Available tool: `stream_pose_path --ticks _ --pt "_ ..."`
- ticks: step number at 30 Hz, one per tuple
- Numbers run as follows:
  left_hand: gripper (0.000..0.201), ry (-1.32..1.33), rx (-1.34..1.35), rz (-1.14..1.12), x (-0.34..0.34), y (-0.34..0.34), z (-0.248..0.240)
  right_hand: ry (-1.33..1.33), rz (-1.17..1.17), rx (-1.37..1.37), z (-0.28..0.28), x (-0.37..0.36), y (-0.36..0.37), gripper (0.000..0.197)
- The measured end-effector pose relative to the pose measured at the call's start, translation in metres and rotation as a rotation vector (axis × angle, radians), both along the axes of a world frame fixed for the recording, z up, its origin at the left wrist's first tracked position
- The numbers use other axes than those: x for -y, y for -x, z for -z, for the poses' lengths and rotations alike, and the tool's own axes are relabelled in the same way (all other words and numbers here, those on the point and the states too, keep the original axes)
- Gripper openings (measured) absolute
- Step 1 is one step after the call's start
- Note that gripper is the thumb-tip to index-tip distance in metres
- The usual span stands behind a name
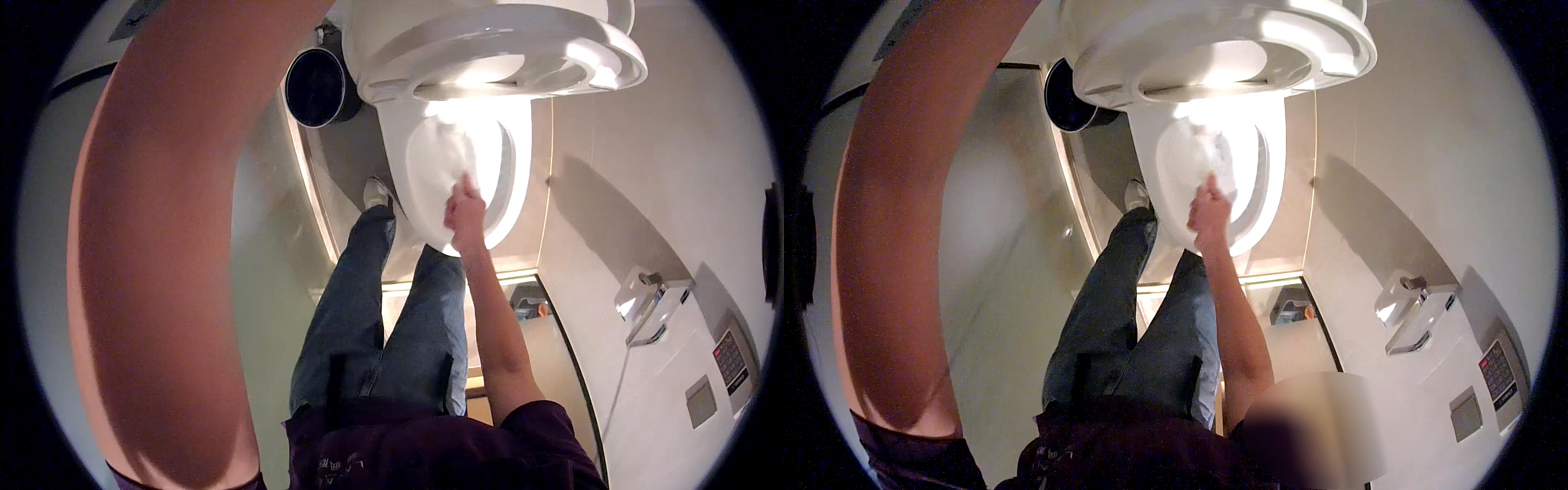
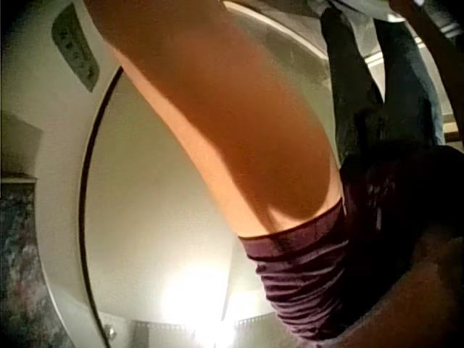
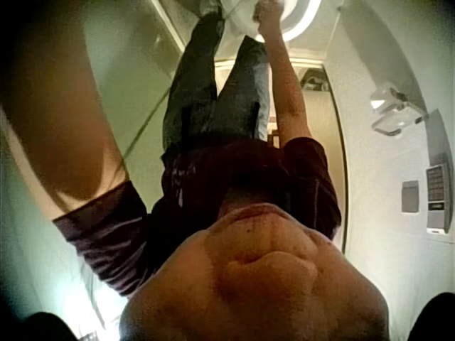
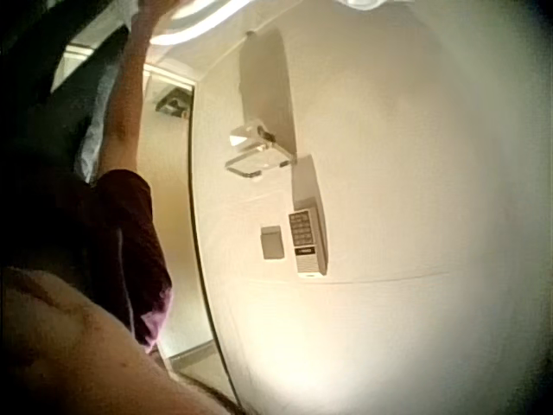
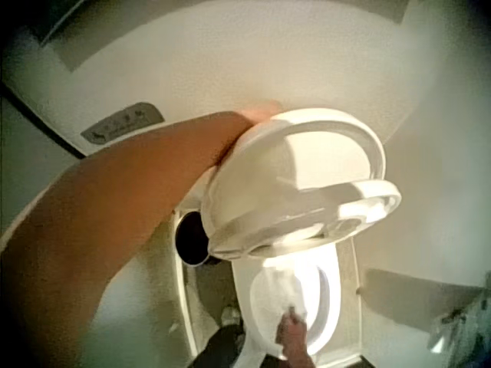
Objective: The person places a purple trash bag into a metal bin, then retrieves a roll of toilet paper and places it on the holder. They spray a cleaning solution into the toilet bowl and scrub it thoroughly with a toilet brush, including the seat and lid. Finally, they wipe the sink basin and faucet with an orange cloth.
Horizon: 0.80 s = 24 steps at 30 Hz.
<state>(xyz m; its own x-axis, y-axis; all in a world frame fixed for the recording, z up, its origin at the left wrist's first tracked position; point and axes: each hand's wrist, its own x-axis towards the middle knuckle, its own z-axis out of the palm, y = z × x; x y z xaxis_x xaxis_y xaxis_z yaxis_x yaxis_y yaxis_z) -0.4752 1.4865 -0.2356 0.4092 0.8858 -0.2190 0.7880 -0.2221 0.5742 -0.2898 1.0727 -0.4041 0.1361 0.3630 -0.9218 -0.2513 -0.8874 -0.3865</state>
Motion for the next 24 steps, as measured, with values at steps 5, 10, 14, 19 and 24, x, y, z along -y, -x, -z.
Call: stream_pose_path --ticks 5,10,14,19,24 --pt "0.036 0.065 -0.022 -0.099 0.016 -0.010 -0.009 -0.102 -1.318 0.513 0.008 0.144 -0.069 0.054" --pt "0.034 0.103 0.008 -0.131 0.017 0.000 -0.010 -0.171 -1.556 0.738 -0.006 0.088 -0.129 0.065" --pt "0.033 0.093 0.020 -0.132 0.020 0.000 -0.005 -0.305 -1.627 0.899 -0.016 0.004 -0.116 0.074" --pt "0.032 0.084 0.044 -0.131 0.023 -0.002 -0.008 -0.053 -1.594 1.017 -0.011 0.051 -0.144 0.082" --pt "0.031 0.072 0.048 -0.147 0.030 0.001 -0.011 0.052 -1.524 0.608 -0.030 0.129 -0.115 0.070"
